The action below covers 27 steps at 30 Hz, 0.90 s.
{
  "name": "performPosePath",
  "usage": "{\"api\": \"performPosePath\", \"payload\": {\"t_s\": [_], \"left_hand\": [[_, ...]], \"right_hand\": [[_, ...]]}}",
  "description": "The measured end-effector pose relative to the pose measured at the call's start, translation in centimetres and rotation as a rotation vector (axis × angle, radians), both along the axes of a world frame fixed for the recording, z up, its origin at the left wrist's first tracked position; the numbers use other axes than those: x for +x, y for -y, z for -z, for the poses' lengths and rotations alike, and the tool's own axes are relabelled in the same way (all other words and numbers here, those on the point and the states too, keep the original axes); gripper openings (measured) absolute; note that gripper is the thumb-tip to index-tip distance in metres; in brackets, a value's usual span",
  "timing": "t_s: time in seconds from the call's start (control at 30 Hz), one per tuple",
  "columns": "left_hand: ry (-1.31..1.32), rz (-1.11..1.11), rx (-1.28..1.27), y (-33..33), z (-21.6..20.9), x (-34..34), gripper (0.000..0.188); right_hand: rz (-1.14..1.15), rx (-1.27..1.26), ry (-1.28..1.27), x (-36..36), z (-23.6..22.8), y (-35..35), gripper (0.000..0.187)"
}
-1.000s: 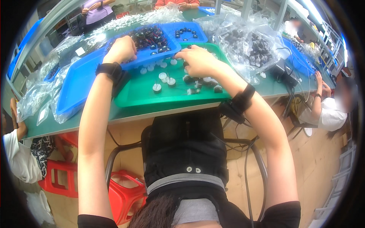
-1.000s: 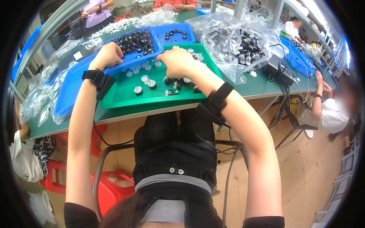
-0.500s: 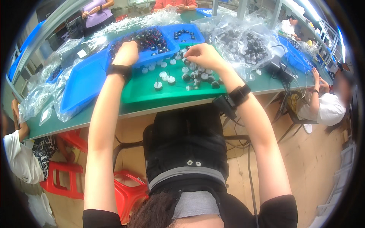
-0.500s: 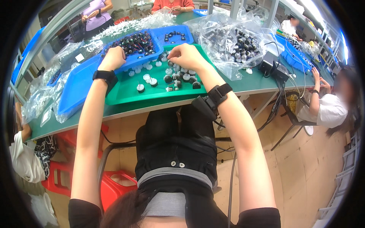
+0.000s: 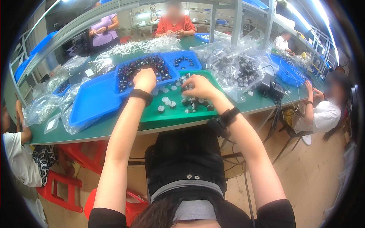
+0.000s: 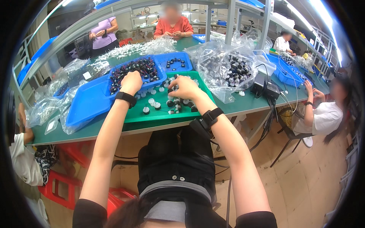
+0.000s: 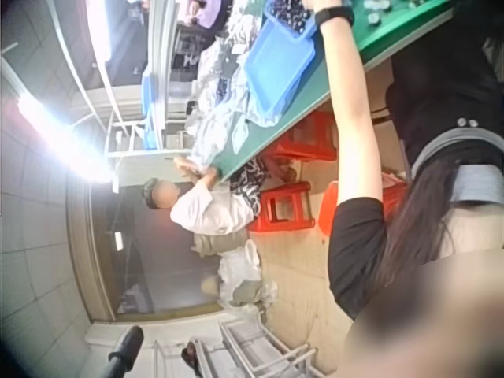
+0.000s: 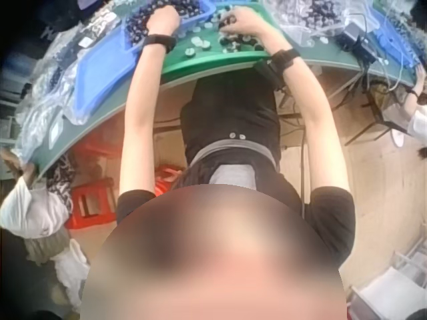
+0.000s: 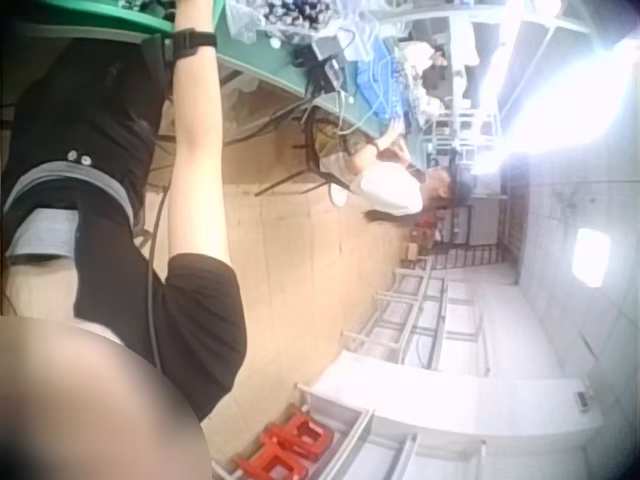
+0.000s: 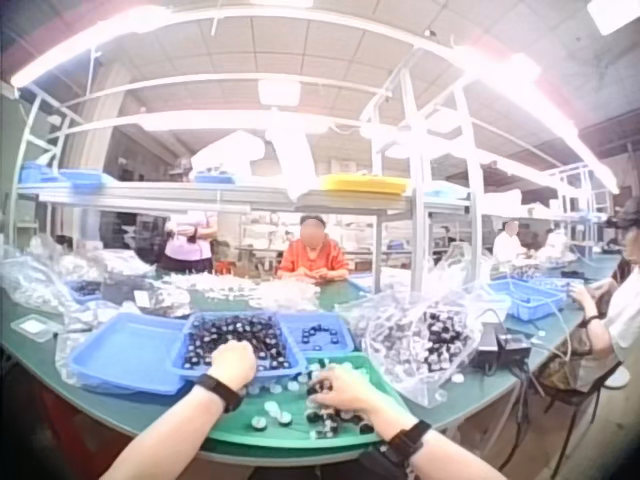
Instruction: Manually assemble plastic caps and wiring to small electronic indicator or sensor components at a factory workbench.
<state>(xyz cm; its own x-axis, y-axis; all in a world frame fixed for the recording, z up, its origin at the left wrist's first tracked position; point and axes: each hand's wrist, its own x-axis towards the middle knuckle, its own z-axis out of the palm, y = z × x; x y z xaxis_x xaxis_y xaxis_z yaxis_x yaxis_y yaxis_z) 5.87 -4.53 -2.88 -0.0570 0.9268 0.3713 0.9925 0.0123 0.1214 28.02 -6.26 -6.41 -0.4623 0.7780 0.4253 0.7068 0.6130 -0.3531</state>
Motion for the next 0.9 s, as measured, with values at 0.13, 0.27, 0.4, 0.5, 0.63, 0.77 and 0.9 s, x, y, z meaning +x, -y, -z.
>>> {"api": "performPosePath", "payload": {"t_s": [0.13, 0.27, 0.4, 0.5, 0.63, 0.77, 0.9], "left_hand": [[0.082, 0.182, 0.071, -1.9, 0.9, -1.3, 0.016], [0.174, 0.464, 0.392, -2.6, 1.7, -0.8, 0.028], [0.088, 0.502, 0.574, -1.8, 1.2, 0.6, 0.026], [0.135, 0.555, 0.646, -1.8, 1.0, 0.9, 0.016], [0.172, 0.590, 0.620, -2.1, 1.3, 0.9, 0.010], [0.159, 0.609, 0.556, -2.1, 1.5, 0.5, 0.009], [0.187, 0.612, 0.472, -1.8, 1.5, 0.3, 0.013]], "right_hand": [[-0.007, -0.056, -0.049, -0.3, -0.3, 0.2, 0.029], [0.033, 0.166, -0.303, -1.0, -0.8, 0.0, 0.019], [0.198, 0.335, -0.333, -0.5, -0.2, -0.8, 0.015], [0.344, 0.467, -0.243, -0.1, 0.1, -1.4, 0.017], [0.268, 0.519, -0.258, -0.3, 0.2, -1.0, 0.014], [0.031, 0.156, -0.232, -0.9, -1.2, 0.5, 0.016], [-0.079, -0.036, 0.003, -1.3, -0.8, 1.7, 0.029]]}}
